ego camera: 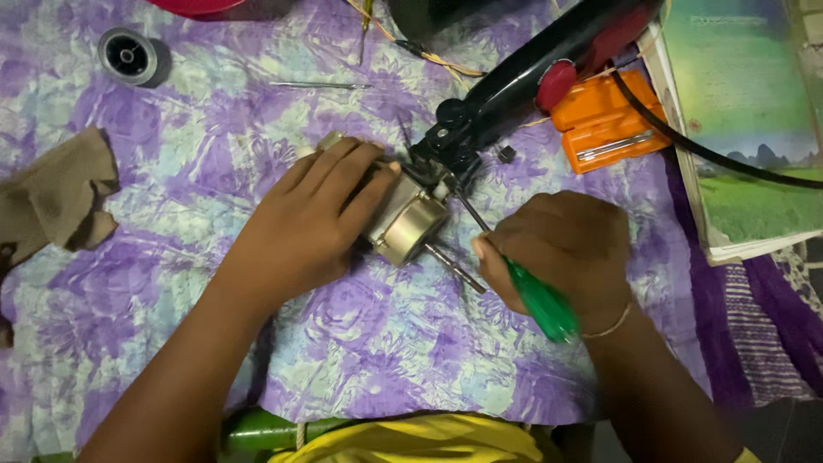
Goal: The person assembles a ceiling fan motor by attaching the motor to the fan body, tightening screws with a screwdriver, and fitting the rear housing. The person handles the motor, fan body, and screwdriver while seated on a woven cot.
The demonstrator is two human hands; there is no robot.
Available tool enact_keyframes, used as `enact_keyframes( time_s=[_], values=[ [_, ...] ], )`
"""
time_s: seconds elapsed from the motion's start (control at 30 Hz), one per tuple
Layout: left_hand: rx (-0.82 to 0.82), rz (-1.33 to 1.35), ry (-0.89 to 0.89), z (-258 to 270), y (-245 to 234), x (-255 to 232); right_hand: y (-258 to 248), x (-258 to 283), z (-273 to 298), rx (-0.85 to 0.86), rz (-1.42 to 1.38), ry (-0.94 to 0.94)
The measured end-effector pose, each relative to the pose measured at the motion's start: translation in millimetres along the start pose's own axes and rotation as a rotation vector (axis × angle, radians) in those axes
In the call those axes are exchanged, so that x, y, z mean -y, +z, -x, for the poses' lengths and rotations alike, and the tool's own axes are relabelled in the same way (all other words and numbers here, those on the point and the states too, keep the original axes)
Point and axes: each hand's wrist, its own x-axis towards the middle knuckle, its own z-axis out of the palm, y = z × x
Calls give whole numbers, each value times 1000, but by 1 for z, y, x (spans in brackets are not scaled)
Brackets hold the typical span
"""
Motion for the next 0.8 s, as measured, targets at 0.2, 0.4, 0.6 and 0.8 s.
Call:
enact_keyframes(
  time_s=[0.2, 0.4, 0.6, 0.8],
  values=[
    [67, 5, -17, 1, 2, 2, 7, 3, 7, -51, 26, 129],
    [74, -26, -44, -1, 3, 2, 8, 2, 8, -98, 1, 243],
    [102, -32, 125, 1, -3, 2, 10, 11, 5, -82, 18, 245],
    [124, 60, 155, 1, 5, 3, 6, 7, 22, -65, -63, 296]
  ],
)
